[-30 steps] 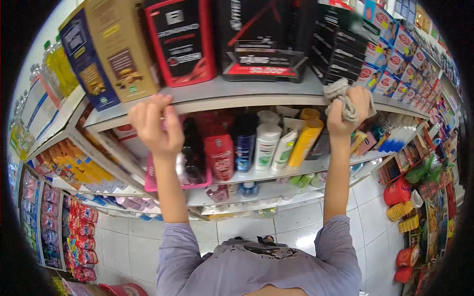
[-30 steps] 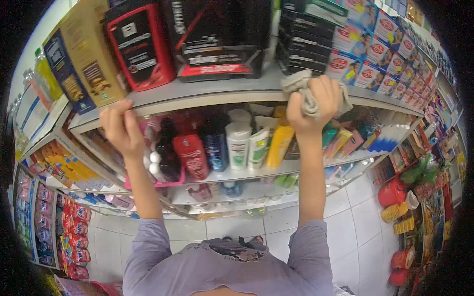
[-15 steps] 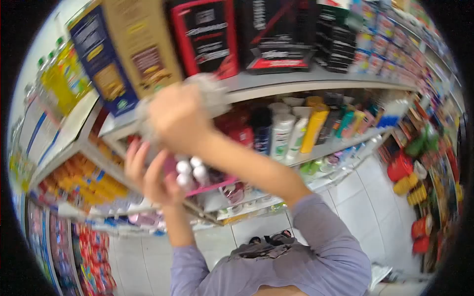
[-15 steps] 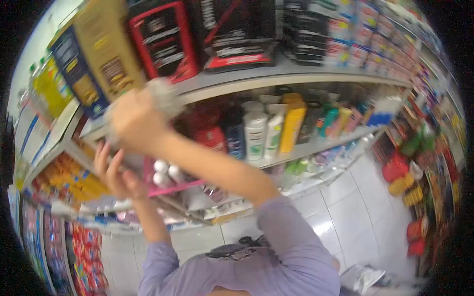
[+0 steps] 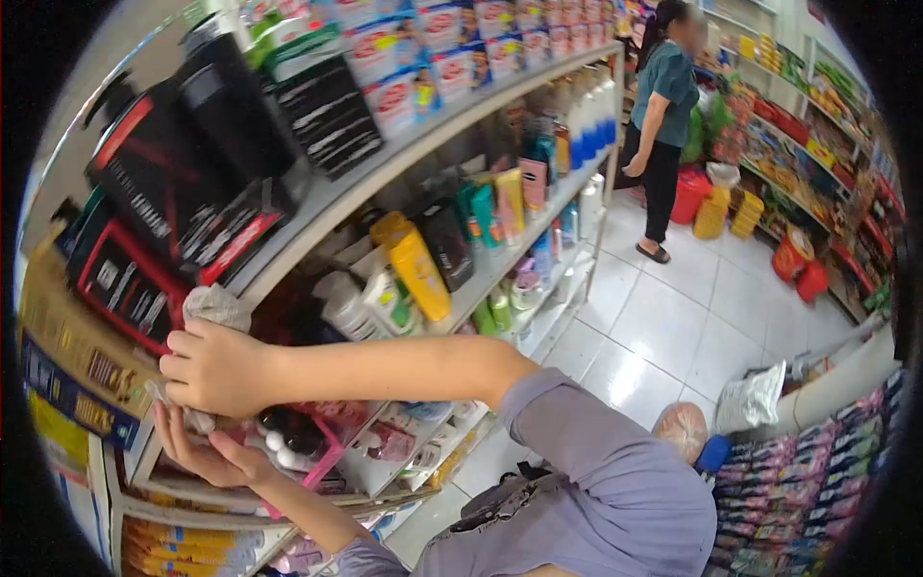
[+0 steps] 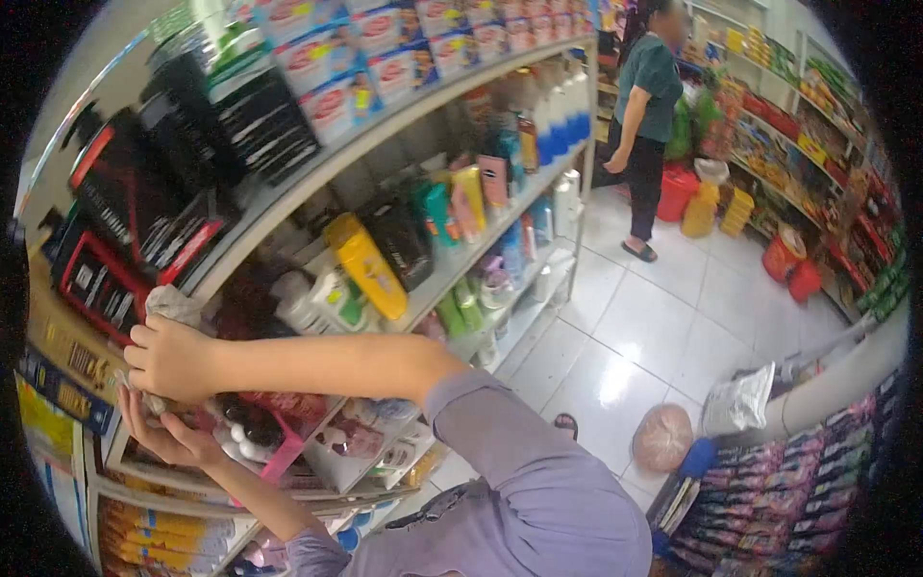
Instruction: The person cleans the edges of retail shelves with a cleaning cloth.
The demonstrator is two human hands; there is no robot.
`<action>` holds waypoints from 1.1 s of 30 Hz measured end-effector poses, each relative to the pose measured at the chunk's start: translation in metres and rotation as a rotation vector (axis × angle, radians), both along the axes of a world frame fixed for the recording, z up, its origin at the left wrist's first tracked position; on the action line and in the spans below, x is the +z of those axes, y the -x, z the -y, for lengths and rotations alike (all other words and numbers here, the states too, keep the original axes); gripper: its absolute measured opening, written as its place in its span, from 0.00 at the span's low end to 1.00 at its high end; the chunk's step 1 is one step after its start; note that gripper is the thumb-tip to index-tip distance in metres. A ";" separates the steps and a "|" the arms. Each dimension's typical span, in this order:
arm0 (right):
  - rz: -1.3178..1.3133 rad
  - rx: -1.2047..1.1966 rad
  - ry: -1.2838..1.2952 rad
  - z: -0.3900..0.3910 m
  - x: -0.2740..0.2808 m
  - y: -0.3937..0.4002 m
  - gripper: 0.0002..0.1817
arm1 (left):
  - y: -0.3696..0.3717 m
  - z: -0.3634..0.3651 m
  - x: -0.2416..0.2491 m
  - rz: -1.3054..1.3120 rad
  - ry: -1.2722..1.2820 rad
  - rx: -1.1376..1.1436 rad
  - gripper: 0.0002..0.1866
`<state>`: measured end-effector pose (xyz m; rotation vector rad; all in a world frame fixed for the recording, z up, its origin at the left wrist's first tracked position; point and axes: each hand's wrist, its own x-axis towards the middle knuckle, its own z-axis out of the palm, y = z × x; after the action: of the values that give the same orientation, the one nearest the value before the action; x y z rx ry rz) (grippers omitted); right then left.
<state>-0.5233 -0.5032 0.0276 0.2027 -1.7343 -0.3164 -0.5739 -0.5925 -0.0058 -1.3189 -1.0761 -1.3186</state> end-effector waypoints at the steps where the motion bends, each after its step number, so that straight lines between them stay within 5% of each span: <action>1: 0.037 -0.011 -0.012 -0.015 0.001 -0.018 0.13 | -0.009 -0.017 0.003 -0.008 -0.009 -0.104 0.20; 13: 0.057 -0.119 0.040 -0.246 0.003 -0.266 0.15 | -0.136 -0.173 0.020 -0.284 0.046 0.202 0.18; 16: 0.027 -0.135 0.038 -0.291 0.007 -0.314 0.12 | -0.141 -0.194 0.017 -0.257 0.029 0.540 0.14; 20: 0.006 -0.146 0.026 -0.357 0.005 -0.368 0.13 | -0.113 -0.201 0.011 -0.337 -0.085 0.612 0.13; 27: -0.036 -0.197 0.006 -0.449 0.001 -0.456 0.11 | -0.099 -0.199 0.006 -0.278 -0.045 0.454 0.12; 30: -0.063 -0.207 0.012 -0.488 0.001 -0.495 0.12 | -0.062 -0.184 -0.009 -0.182 -0.026 0.602 0.12; 33: -0.103 -0.243 0.026 -0.530 0.000 -0.536 0.13 | -0.001 -0.164 -0.032 0.027 -0.082 0.313 0.15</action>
<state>0.0130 0.0273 0.0276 -0.0434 -1.6619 -0.4735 -0.5729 -0.4282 -0.0382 -1.0265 -1.1804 -1.1349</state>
